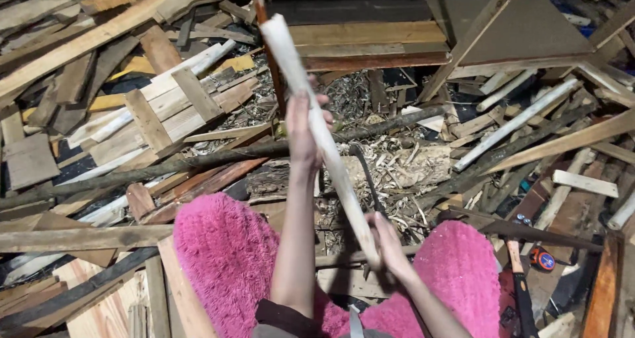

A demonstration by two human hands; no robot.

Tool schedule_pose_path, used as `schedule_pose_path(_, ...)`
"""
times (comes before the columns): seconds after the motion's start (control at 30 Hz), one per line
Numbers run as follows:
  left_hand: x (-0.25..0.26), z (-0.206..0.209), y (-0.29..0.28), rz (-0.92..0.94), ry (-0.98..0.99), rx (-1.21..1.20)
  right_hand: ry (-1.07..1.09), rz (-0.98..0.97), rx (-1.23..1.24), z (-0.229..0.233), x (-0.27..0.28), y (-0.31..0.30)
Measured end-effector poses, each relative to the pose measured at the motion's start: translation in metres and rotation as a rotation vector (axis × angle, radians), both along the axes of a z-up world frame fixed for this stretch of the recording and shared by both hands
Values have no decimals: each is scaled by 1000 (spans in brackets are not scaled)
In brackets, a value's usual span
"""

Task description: Shaving a wooden branch with a drawknife while sitting on the floor.

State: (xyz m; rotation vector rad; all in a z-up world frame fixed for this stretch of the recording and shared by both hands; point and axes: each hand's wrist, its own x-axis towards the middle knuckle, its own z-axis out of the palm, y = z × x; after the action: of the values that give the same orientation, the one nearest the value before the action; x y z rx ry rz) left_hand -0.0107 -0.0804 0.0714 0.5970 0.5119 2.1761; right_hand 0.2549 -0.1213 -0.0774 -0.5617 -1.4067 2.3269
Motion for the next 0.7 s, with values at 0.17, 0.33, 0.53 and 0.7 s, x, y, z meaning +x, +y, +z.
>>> schedule_pose_path(0.17,2,19,-7,623,224,-117,-1158,-366,1024,-69,13,21)
schedule_pose_path(0.33,2,-34,23,599,353,-137,-1217,-89,758,-65,10,27)
schedule_pose_path(0.53,27,16,-4,457,530,-50,-625,-325,-24,-54,42,46)
schedule_pose_path(0.7,18,15,-11,156,321,478,-212,-62,-329,-20,79,42)
